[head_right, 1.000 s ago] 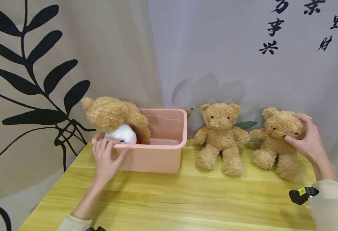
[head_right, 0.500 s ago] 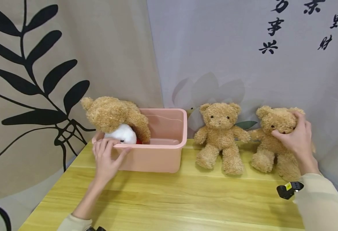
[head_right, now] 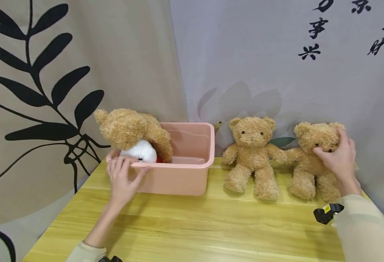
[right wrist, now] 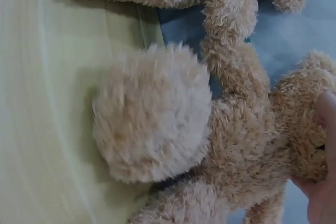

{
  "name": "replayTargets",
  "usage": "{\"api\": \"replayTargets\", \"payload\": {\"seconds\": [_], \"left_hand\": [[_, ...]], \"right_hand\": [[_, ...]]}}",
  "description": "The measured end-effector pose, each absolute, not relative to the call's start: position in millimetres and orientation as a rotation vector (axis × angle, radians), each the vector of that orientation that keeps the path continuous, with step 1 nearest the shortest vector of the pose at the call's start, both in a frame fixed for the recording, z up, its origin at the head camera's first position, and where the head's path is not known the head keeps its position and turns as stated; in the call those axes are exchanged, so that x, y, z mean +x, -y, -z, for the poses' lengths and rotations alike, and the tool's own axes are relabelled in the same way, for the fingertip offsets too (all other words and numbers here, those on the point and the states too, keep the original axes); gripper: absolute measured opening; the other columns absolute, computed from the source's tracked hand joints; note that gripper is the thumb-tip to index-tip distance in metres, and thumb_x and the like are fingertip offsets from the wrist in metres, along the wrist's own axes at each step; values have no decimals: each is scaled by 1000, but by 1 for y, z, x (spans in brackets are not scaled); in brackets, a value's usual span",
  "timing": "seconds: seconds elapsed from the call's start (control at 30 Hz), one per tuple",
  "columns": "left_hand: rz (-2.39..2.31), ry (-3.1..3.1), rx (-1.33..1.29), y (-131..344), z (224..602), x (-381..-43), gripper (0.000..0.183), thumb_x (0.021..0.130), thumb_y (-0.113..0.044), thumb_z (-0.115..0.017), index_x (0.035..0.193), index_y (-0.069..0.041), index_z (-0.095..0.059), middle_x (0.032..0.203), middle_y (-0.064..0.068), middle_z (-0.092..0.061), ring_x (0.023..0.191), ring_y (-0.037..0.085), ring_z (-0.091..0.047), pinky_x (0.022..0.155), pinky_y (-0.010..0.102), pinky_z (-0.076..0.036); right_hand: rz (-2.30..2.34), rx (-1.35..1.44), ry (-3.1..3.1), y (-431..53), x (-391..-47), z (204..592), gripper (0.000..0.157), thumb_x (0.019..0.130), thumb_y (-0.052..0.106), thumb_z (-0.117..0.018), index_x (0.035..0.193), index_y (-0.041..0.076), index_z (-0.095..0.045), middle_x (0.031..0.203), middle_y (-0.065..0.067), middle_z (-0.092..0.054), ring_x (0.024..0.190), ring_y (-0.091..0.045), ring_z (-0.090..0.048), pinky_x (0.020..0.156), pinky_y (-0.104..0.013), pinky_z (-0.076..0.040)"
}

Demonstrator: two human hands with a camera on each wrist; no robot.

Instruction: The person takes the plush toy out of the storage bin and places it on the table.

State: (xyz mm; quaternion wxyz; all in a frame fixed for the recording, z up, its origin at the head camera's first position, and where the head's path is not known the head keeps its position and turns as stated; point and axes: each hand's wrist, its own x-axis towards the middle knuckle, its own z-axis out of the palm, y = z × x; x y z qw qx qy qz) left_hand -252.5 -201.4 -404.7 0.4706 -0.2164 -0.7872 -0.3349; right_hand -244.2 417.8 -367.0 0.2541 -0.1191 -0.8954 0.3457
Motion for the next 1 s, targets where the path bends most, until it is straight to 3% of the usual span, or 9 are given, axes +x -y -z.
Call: {"api": "replayTargets", "payload": {"seconds": [0.27,0.6,0.73,0.97,1.0], "left_hand": [[797,1927,-527,201,406,-253,62,89,-62,-66,96,-1,-64,96,14,-58,96,36,-46,100,54,-25],[815,1949,-516,199,404,-252,63,88,-64,-66,97,-1,-64,98,14,-58,99,36,-46,102,54,-25],[823,1944,-523,200,405,-253,63,89,-64,-65,96,-1,-64,98,14,-57,97,36,-46,101,54,-24],[826,1938,-527,201,407,-254,63,88,-63,-66,96,-1,-64,97,14,-58,96,35,-46,101,53,-25],[826,1936,-527,201,407,-255,63,88,-63,-67,96,-1,-64,97,14,-58,96,35,-46,100,53,-25]], "right_hand": [[-977,-320,2540,-419,-251,362,89,99,33,-60,161,8,-2,157,-40,-6,140,-64,-10,101,-80,-17],[-966,-308,2541,-420,-248,359,81,102,32,-52,160,3,-3,157,-39,-12,139,-64,-11,102,-78,-18],[-951,-335,2512,-419,-245,359,79,102,31,-52,158,-3,-8,151,-43,-18,133,-63,-21,97,-73,-27],[-896,-424,2379,-403,-247,347,66,102,25,-50,156,-2,-22,150,-36,-23,128,-57,-36,97,-64,-36],[-891,-417,2366,-402,-247,345,66,102,26,-51,155,-2,-24,149,-35,-25,127,-55,-38,96,-58,-39]]}}
